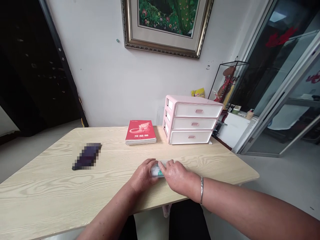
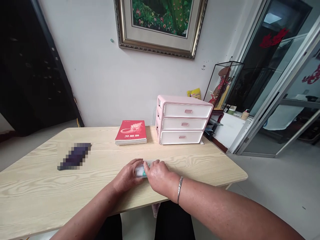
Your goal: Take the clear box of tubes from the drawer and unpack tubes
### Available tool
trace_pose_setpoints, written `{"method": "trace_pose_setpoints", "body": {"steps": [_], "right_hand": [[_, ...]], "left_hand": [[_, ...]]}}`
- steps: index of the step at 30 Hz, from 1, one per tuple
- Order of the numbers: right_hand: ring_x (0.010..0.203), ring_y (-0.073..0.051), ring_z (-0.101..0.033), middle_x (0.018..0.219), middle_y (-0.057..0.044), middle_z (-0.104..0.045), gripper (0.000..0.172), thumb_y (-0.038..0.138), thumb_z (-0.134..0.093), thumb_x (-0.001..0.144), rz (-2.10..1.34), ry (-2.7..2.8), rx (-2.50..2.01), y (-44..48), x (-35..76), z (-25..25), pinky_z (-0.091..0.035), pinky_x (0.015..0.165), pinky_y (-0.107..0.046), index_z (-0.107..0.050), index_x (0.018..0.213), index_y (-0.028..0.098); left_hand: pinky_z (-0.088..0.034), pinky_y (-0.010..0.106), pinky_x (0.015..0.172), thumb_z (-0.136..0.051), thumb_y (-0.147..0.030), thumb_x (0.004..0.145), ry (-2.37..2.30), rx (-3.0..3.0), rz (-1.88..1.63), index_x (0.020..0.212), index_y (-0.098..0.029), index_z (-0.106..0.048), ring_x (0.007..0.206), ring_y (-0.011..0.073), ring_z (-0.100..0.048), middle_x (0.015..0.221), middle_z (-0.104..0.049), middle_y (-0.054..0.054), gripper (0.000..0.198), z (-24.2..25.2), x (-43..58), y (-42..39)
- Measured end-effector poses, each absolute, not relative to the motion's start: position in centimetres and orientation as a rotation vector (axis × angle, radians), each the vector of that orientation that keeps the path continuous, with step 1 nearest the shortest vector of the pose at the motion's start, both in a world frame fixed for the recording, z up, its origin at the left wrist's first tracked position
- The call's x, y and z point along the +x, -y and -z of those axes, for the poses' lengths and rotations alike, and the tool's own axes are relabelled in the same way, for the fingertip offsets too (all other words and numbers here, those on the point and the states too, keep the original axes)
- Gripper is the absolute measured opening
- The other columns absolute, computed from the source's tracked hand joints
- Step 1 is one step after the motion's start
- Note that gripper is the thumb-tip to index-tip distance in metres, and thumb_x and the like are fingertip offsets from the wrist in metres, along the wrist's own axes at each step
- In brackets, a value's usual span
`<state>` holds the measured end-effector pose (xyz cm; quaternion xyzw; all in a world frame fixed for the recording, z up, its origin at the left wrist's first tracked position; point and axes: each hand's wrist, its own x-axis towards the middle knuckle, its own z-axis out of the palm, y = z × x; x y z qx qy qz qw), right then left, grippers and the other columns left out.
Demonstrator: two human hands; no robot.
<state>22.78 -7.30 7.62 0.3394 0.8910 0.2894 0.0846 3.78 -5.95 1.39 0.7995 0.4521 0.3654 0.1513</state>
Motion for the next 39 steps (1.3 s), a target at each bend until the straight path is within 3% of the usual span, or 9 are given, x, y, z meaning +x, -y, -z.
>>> {"method": "trace_pose_setpoints", "body": {"steps": [3, 5, 12, 18, 23, 29, 32, 35, 39], "right_hand": [[0.098, -0.032, -0.061, 0.110, -0.027, -0.063, 0.055, 0.022, -0.050, 0.091, -0.902, -2.767, 0.944, 7.6, 22.5, -6.9, -0.047, 0.074, -0.041, -0.040, 0.141, 0.000], [0.093, -0.031, -0.062, 0.105, -0.026, -0.065, 0.053, 0.019, -0.051, 0.090, -0.910, -2.755, 0.967, 7.7, 22.0, -6.5, -0.047, 0.072, -0.040, -0.043, 0.138, -0.001], [0.078, -0.033, -0.068, 0.089, -0.029, -0.067, 0.043, 0.011, -0.050, 0.085, -0.983, -2.681, 1.124, 8.1, 19.7, -5.3, -0.050, 0.065, -0.042, -0.053, 0.125, -0.004], [0.084, -0.040, -0.070, 0.097, -0.037, -0.066, 0.036, 0.010, -0.051, 0.084, -0.974, -2.574, 1.225, 7.6, 18.0, -4.3, -0.055, 0.065, -0.051, -0.058, 0.115, -0.007], [0.073, -0.034, -0.069, 0.086, -0.026, -0.068, 0.029, 0.006, -0.050, 0.084, -0.948, -2.610, 1.165, 7.6, 17.9, -4.6, -0.055, 0.060, -0.047, -0.060, 0.110, -0.002], [0.072, -0.027, -0.063, 0.084, -0.017, -0.063, 0.031, 0.015, -0.057, 0.084, -0.965, -2.803, 0.976, 7.1, 20.1, -5.6, -0.048, 0.060, -0.037, -0.059, 0.112, 0.003], [0.077, -0.026, -0.061, 0.084, -0.012, -0.062, 0.024, 0.019, -0.056, 0.089, -0.904, -2.960, 0.915, 6.6, 21.9, -5.8, -0.048, 0.069, -0.039, -0.059, 0.110, 0.010], [0.094, -0.026, -0.061, 0.099, -0.011, -0.065, 0.021, 0.024, -0.055, 0.094, -0.758, -3.153, 0.893, 6.3, 24.0, -5.2, -0.048, 0.087, -0.043, -0.059, 0.113, 0.015], [0.131, -0.028, -0.047, 0.140, -0.014, -0.052, 0.053, 0.032, -0.063, 0.092, -0.415, -3.343, 1.019, 5.9, 27.4, -2.8, -0.037, 0.111, -0.047, -0.044, 0.140, 0.018]], "left_hand": [[-0.047, 0.040, 0.105, -0.075, -0.025, 0.068, -1.298, 2.305, -1.079, 0.123, -0.019, -0.061, 0.119, 0.0271, -0.058, 0.128, -0.060, 0.013, 0.057, -1.3, 3.9, 6.1], [-0.046, 0.040, 0.106, -0.077, -0.028, 0.068, -1.312, 2.327, -1.082, 0.122, -0.018, -0.061, 0.122, 0.0278, -0.057, 0.128, -0.061, 0.014, 0.057, -1.3, 4.0, 6.2], [-0.044, 0.044, 0.109, -0.075, -0.023, 0.067, -1.349, 2.426, -1.028, 0.123, -0.017, -0.062, 0.127, 0.0297, -0.054, 0.130, -0.063, 0.014, 0.058, -1.0, 4.2, 6.3], [-0.040, 0.044, 0.112, -0.070, -0.023, 0.074, -1.312, 2.474, -1.026, 0.119, -0.018, -0.064, 0.125, 0.0283, -0.054, 0.123, -0.067, 0.011, 0.045, -1.0, 4.4, 6.3], [-0.039, 0.045, 0.113, -0.069, -0.023, 0.076, -1.287, 2.496, -1.019, 0.112, -0.020, -0.067, 0.125, 0.0282, -0.054, 0.121, -0.069, 0.009, 0.037, -1.2, 4.5, 6.4], [-0.045, 0.039, 0.107, -0.078, -0.028, 0.067, -1.307, 2.440, -1.040, 0.123, -0.019, -0.061, 0.125, 0.0270, -0.053, 0.125, -0.065, 0.011, 0.059, -1.4, 4.0, 6.8], [-0.045, 0.038, 0.107, -0.078, -0.044, 0.071, -1.288, 2.413, -1.036, 0.127, -0.019, -0.059, 0.127, 0.0271, -0.051, 0.131, -0.060, 0.013, 0.064, -1.4, 3.6, 7.3], [-0.043, 0.043, 0.108, -0.069, -0.057, 0.078, -1.305, 2.416, -1.025, 0.132, -0.020, -0.057, 0.131, 0.0298, -0.048, 0.138, -0.054, 0.016, 0.067, -1.2, 3.4, 7.6], [-0.042, 0.045, 0.107, -0.062, -0.053, 0.085, -1.325, 2.467, -1.002, 0.133, -0.020, -0.058, 0.128, 0.0291, -0.050, 0.139, -0.054, 0.017, 0.059, -1.3, 3.5, 7.7]]}}
